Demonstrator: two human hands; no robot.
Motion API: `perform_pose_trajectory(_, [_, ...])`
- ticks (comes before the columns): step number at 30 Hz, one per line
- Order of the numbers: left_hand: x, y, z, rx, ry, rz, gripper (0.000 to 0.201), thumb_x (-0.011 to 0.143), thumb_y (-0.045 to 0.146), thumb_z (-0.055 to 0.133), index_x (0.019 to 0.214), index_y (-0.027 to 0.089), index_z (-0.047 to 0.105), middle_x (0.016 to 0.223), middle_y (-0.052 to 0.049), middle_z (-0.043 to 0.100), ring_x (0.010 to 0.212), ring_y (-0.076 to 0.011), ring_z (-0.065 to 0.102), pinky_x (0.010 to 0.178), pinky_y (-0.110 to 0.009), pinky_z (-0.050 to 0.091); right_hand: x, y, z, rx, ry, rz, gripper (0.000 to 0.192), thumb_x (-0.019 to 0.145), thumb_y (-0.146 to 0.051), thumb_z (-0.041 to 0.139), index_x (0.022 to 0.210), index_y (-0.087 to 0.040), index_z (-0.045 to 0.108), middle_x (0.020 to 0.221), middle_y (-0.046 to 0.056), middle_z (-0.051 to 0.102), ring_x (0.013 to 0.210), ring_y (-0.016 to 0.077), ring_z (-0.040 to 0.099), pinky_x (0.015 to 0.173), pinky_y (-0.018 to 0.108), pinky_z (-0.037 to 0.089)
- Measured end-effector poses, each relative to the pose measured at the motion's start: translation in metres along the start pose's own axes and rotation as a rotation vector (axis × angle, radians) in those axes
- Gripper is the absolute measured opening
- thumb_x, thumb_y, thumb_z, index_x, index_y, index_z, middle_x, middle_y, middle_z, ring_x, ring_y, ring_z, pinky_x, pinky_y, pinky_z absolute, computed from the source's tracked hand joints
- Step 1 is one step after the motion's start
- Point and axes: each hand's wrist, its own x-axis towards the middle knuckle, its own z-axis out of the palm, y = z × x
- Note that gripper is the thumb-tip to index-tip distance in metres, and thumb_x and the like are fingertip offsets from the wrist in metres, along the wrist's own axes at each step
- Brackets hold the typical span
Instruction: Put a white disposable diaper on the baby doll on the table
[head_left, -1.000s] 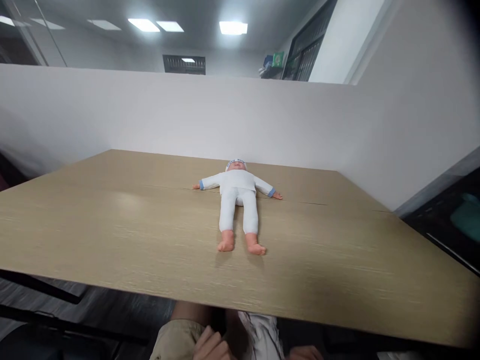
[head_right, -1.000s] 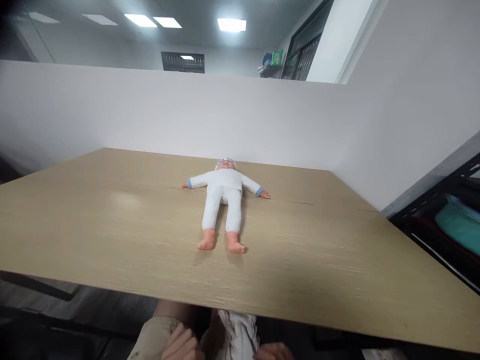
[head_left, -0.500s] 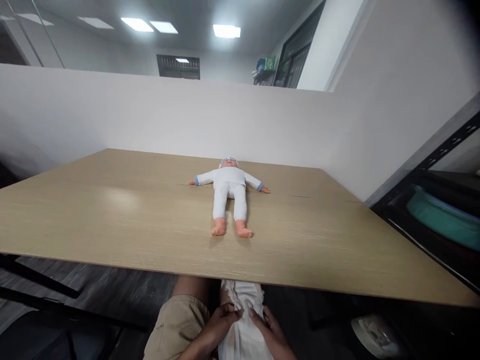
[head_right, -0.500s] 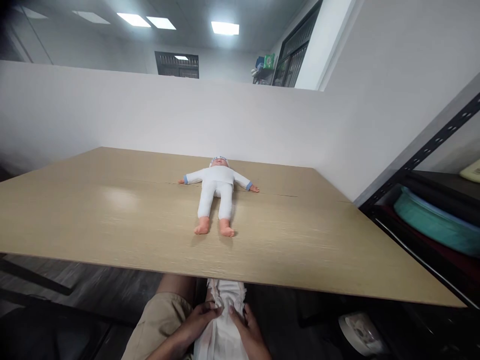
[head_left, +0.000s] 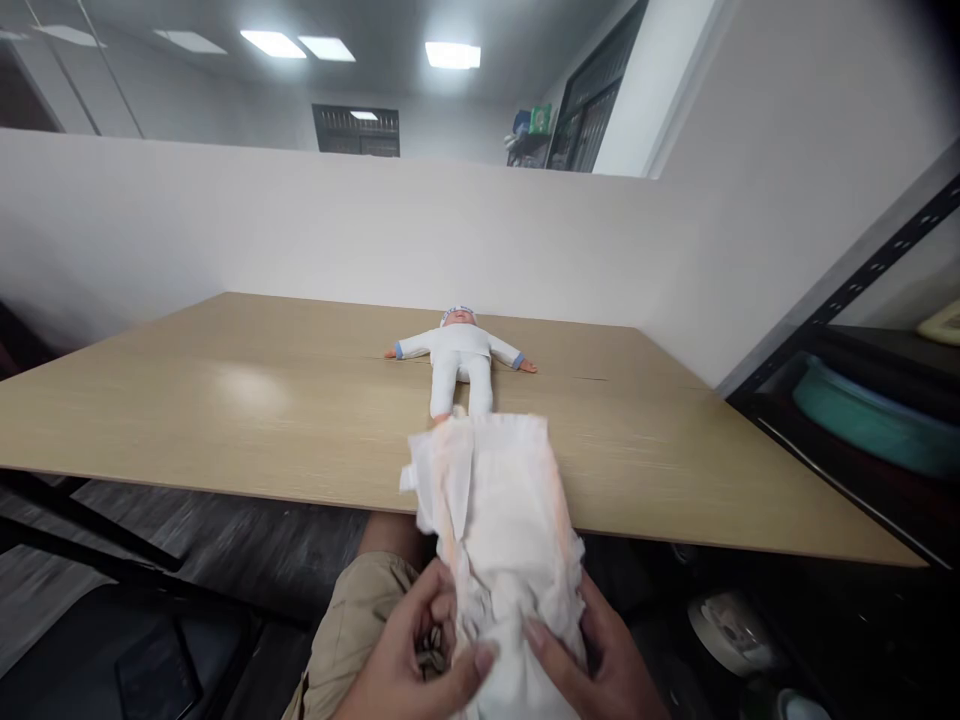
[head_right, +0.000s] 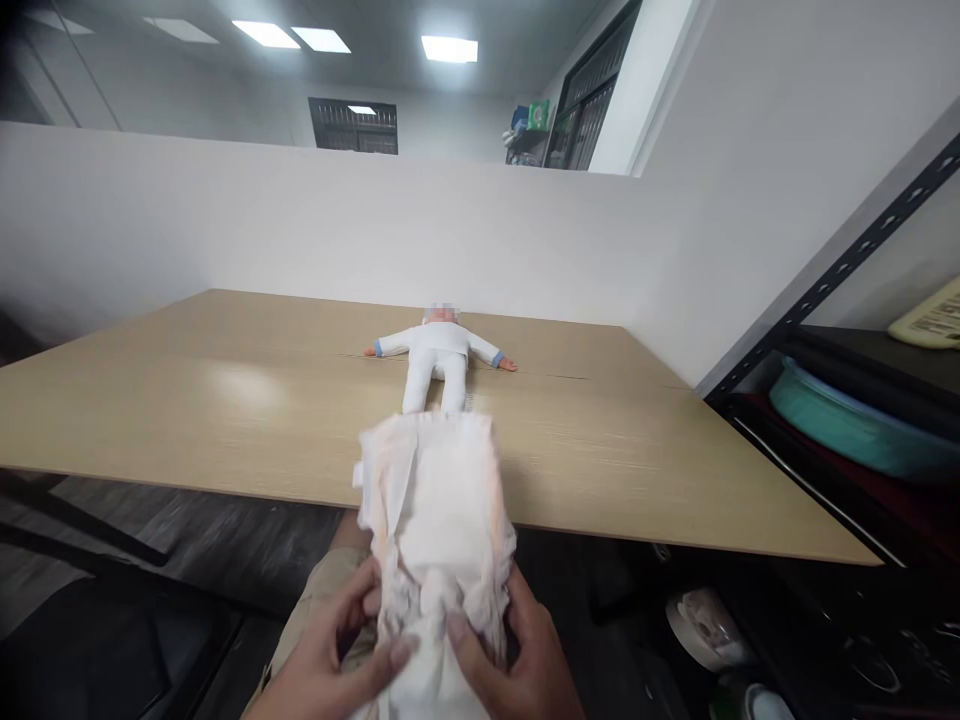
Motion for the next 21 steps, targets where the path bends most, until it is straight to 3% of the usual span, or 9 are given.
perform_pose_trajectory(2, [0.011, 0.021, -0.002, -0.013, -0.012, 0.08, 0.06, 0.079, 0.069, 0.085, 0.129, 0.037, 0.073, 0.1, -0.008, 0.077, 0.093, -0.029, 0.072, 0.091, -0.044, 0.059, 0.021, -0.013, 0.011, 0.016, -0.09, -0.04, 0.065, 0.083, -0.067, 0.081, 0.133, -0.026, 0.072, 0.128, 0.015, 0.081, 0.119, 0.0415, 0.075, 0.095, 0.051, 0.065])
perform_pose_trajectory(5, [0.035, 0.033, -0.006, -0.066, 0.04, 0.155, 0.049, 0.083, 0.067, 0.082, 0.112, 0.029, 0.073, 0.089, -0.004, 0.072, 0.085, -0.0235, 0.067, 0.086, -0.036, 0.056, 0.054, -0.011, 0.025, 0.018, -0.125, -0.117, 0.059, 0.089, -0.063, 0.079, 0.13, -0.022, 0.071, 0.129, 0.016, 0.08, 0.118, 0.0391, 0.076, 0.099, 0.05, 0.064])
perform_pose_trajectory(11, [0.068, 0.006, -0.022, -0.119, 0.13, 0.099, 0.055, 0.075, 0.07, 0.085, 0.103, 0.026, 0.07, 0.083, -0.003, 0.069, 0.084, -0.0238, 0.068, 0.08, -0.034, 0.053, 0.089, 0.018, 0.039, -0.015, -0.141, -0.14, 0.059, 0.092, -0.062, 0.076, 0.135, -0.021, 0.068, 0.131, 0.015, 0.079, 0.123, 0.0367, 0.075, 0.102, 0.047, 0.062])
perform_pose_trajectory(14, [0.071, -0.004, -0.026, -0.199, 0.118, 0.033, 0.054, 0.072, 0.069, 0.089, 0.1, 0.027, 0.068, 0.083, -0.001, 0.072, 0.084, -0.0238, 0.07, 0.08, -0.034, 0.054, 0.091, 0.028, 0.037, -0.173, -0.138, -0.134, 0.054, 0.094, -0.065, 0.071, 0.123, -0.02, 0.072, 0.104, 0.012, 0.084, 0.096, 0.0314, 0.079, 0.085, 0.04, 0.064])
perform_pose_trajectory(17, [0.069, -0.01, -0.027, -0.26, 0.086, 0.004, 0.053, 0.076, 0.065, 0.089, 0.102, 0.025, 0.067, 0.083, 0.0, 0.075, 0.084, -0.0231, 0.073, 0.082, -0.032, 0.055, 0.09, 0.034, 0.031, -0.431, 0.021, -0.204, 0.049, 0.095, -0.068, 0.068, 0.106, -0.021, 0.071, 0.079, 0.005, 0.077, 0.067, 0.0236, 0.071, 0.067, 0.034, 0.059])
perform_pose_trajectory(19, [0.069, -0.014, -0.027, -0.295, 0.079, -0.008, 0.053, 0.078, 0.063, 0.09, 0.104, 0.024, 0.065, 0.082, 0.0, 0.076, 0.082, -0.0225, 0.074, 0.081, -0.032, 0.054, 0.091, 0.033, 0.028, -0.546, 0.225, -0.33, 0.047, 0.093, -0.068, 0.07, 0.103, -0.022, 0.066, 0.082, 0.006, 0.075, 0.07, 0.0236, 0.07, 0.068, 0.037, 0.058])
perform_pose_trajectory(21, [0.069, -0.019, -0.026, -0.325, 0.082, -0.019, 0.054, 0.077, 0.063, 0.091, 0.105, 0.024, 0.063, 0.081, 0.001, 0.077, 0.08, -0.0219, 0.074, 0.08, -0.032, 0.054, 0.097, 0.026, 0.029, -0.601, 0.363, -0.497, 0.045, 0.093, -0.063, 0.072, 0.109, -0.022, 0.062, 0.098, 0.009, 0.076, 0.085, 0.0268, 0.072, 0.078, 0.042, 0.061])
